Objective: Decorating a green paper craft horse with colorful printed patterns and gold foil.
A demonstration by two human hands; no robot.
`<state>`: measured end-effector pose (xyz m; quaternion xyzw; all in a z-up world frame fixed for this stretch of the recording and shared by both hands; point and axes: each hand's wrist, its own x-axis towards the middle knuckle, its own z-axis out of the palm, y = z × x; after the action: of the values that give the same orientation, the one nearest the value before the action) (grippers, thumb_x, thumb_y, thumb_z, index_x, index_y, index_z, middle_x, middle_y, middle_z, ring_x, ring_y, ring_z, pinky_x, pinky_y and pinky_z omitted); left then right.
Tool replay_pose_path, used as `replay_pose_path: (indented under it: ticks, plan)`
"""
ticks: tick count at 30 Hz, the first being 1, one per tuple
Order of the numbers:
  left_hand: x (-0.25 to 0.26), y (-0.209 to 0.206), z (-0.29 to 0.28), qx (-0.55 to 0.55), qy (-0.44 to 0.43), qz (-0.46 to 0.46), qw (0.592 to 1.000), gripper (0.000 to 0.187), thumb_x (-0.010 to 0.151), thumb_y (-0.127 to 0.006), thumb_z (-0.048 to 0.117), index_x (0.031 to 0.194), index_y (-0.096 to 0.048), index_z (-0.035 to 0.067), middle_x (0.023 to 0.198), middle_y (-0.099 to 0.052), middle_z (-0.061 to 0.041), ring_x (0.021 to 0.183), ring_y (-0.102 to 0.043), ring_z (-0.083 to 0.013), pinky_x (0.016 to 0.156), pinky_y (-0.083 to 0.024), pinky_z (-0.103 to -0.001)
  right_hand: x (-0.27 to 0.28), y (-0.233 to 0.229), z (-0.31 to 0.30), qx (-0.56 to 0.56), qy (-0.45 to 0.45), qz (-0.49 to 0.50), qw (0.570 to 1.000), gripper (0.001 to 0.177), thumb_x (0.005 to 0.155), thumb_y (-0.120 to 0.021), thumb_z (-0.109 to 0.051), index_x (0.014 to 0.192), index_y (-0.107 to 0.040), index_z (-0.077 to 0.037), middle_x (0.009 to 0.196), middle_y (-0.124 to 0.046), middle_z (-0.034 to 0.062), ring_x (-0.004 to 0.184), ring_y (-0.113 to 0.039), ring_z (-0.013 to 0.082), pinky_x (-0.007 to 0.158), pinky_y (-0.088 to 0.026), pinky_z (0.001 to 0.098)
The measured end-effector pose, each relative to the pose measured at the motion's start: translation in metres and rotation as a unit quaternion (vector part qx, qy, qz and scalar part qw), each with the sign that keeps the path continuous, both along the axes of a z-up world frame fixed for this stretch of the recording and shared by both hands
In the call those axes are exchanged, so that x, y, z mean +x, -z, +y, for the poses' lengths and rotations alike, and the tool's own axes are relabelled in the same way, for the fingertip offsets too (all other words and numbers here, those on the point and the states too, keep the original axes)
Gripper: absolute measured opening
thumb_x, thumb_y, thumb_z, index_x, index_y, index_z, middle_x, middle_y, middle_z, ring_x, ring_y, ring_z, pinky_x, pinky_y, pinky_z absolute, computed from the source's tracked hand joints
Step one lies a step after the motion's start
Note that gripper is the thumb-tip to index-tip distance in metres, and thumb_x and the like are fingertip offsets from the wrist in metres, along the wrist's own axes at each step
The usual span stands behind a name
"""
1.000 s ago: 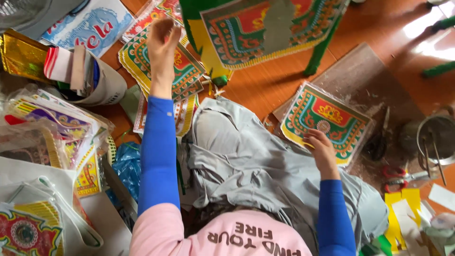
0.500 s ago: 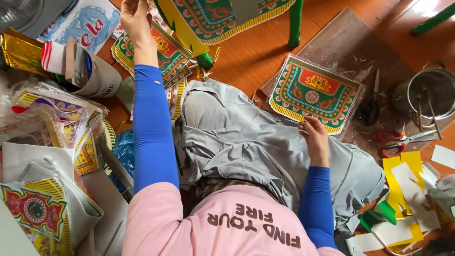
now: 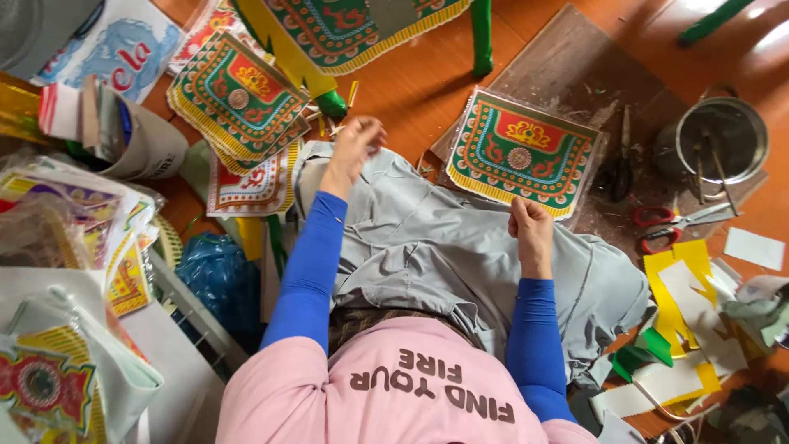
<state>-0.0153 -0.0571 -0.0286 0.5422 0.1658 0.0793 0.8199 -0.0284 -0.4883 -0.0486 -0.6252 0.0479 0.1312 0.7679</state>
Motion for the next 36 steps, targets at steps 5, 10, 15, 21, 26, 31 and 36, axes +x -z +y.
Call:
replay_pose_path:
  ticks: [5, 10, 15, 21, 26, 31, 36]
  plan:
    - [-0.015, 0.081, -0.020, -0.199, 0.088, 0.057, 0.974, 0.017, 0.100, -0.063, 0.020, 0.114, -0.060, 0.011, 0.101, -0.070, -0.006, 0.093, -0.069, -0.0183, 0.085, -0.057, -0.036, -0.002, -0.018, -0.009, -0.014, 0.078, 0.015, 0.997, 0.020, 0.106, -0.066, -0.017, 0.098, -0.070, 0.001, 0.073, -0.061, 0.0017, 0.058, -0.054, 0.0088, 0.051, -0.039, 0.0232]
    - [-0.017, 0.095, -0.025, -0.202, 0.077, 0.025, 0.976, 0.019, 0.102, -0.062, 0.015, 0.119, -0.059, 0.009, 0.105, -0.069, -0.008, 0.097, -0.067, -0.0189, 0.091, -0.056, -0.037, 0.002, -0.025, 0.002, 0.030, 0.083, 0.015, 0.996, 0.020, 0.100, -0.065, -0.007, 0.120, -0.065, -0.004, 0.086, -0.066, 0.0002, 0.070, -0.061, 0.0069, 0.060, -0.048, 0.0212]
    - [-0.011, 0.098, -0.029, -0.196, 0.077, 0.015, 0.977, 0.019, 0.102, -0.062, 0.015, 0.119, -0.059, 0.007, 0.105, -0.068, -0.008, 0.098, -0.067, -0.0187, 0.091, -0.056, -0.036, 0.005, -0.020, 0.010, 0.000, 0.046, -0.018, 0.999, 0.021, 0.101, -0.065, -0.007, 0.122, -0.065, -0.003, 0.078, -0.060, 0.0006, 0.062, -0.054, 0.0076, 0.053, -0.040, 0.0219]
    - [-0.011, 0.090, -0.037, -0.183, 0.065, 0.035, 0.980, 0.019, 0.103, -0.061, 0.016, 0.118, -0.059, 0.006, 0.104, -0.067, -0.008, 0.098, -0.066, -0.0181, 0.092, -0.056, -0.035, 0.008, -0.013, 0.006, -0.014, 0.056, -0.001, 0.998, 0.020, 0.101, -0.063, -0.009, 0.120, -0.064, -0.005, 0.073, -0.057, -0.0019, 0.056, -0.048, 0.0052, 0.049, -0.036, 0.0214]
    - [-0.011, 0.093, -0.038, -0.167, 0.076, 0.036, 0.982, 0.019, 0.103, -0.060, 0.017, 0.118, -0.059, 0.005, 0.105, -0.066, -0.007, 0.099, -0.066, -0.0175, 0.092, -0.056, -0.035, 0.004, -0.015, 0.004, -0.035, 0.068, -0.004, 0.997, 0.019, 0.106, -0.061, -0.018, 0.117, -0.067, -0.004, 0.060, -0.046, -0.0012, 0.046, -0.038, 0.0057, 0.043, -0.029, 0.0227]
    - [-0.010, 0.101, -0.038, -0.167, 0.080, 0.029, 0.982, 0.019, 0.103, -0.061, 0.017, 0.118, -0.059, 0.005, 0.104, -0.066, -0.007, 0.098, -0.066, -0.0174, 0.092, -0.056, -0.034, 0.010, -0.031, -0.021, -0.012, 0.107, -0.037, 0.994, 0.018, 0.103, -0.063, -0.013, 0.120, -0.065, -0.006, 0.081, -0.059, -0.0024, 0.063, -0.053, 0.0052, 0.054, -0.043, 0.0212]
    - [-0.016, 0.105, -0.036, -0.154, 0.096, 0.037, 0.983, 0.019, 0.103, -0.060, 0.015, 0.117, -0.059, 0.004, 0.102, -0.068, -0.007, 0.096, -0.068, -0.0174, 0.091, -0.057, -0.034, 0.009, -0.063, -0.118, -0.014, 0.206, -0.181, 0.962, 0.015, 0.109, -0.066, -0.008, 0.124, -0.065, -0.008, 0.094, -0.061, -0.0004, 0.072, -0.054, 0.0057, 0.059, -0.043, 0.0196]
